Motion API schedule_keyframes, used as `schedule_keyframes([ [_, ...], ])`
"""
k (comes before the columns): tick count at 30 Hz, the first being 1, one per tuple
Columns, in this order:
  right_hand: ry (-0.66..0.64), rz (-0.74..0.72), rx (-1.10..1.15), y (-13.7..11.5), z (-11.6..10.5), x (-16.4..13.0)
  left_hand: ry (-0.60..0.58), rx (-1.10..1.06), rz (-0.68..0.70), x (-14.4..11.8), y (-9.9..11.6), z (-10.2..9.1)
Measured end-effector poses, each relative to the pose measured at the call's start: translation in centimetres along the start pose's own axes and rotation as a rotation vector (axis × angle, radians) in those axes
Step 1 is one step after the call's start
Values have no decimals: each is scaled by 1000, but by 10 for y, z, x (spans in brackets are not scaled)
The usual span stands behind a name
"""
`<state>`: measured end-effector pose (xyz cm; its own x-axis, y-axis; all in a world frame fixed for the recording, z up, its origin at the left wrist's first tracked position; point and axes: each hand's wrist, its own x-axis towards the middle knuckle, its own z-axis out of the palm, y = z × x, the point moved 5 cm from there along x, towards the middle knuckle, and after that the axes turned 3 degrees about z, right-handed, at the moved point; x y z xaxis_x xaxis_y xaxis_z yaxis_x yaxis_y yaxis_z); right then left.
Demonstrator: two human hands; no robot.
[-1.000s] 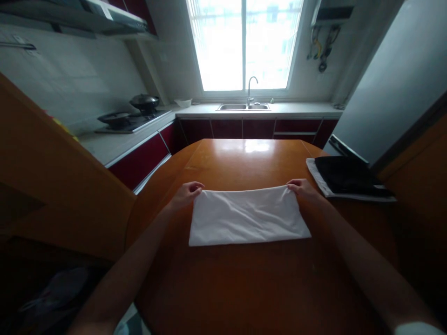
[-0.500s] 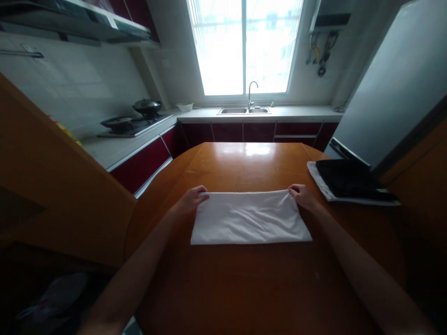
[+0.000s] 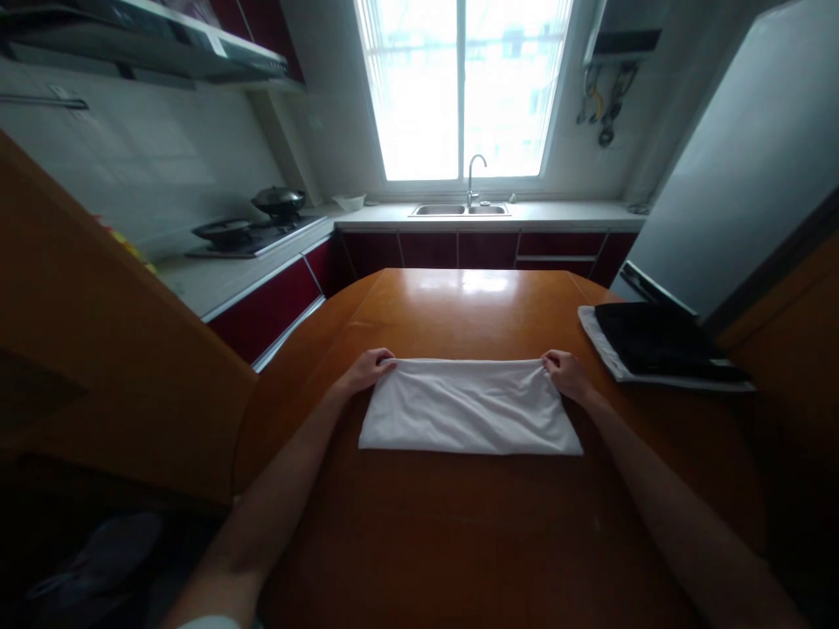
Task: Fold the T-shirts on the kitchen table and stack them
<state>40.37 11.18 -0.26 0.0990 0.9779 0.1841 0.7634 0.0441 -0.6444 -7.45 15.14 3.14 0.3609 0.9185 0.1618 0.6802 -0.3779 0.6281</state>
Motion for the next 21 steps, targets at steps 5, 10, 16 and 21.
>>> schedule_keyframes([
  [5,16,40,-40,-5,-3,-4,18,29,-1,-1,5,2],
  [10,79,-33,83,-17,-15,-6,120,11,69,-3,14,-6],
  [16,96,51,-48,-14,-12,-4,199,135,7,6,2,1],
  [21,269,-59,-229,-57,-18,-20,297,357,86,-2,37,14],
])
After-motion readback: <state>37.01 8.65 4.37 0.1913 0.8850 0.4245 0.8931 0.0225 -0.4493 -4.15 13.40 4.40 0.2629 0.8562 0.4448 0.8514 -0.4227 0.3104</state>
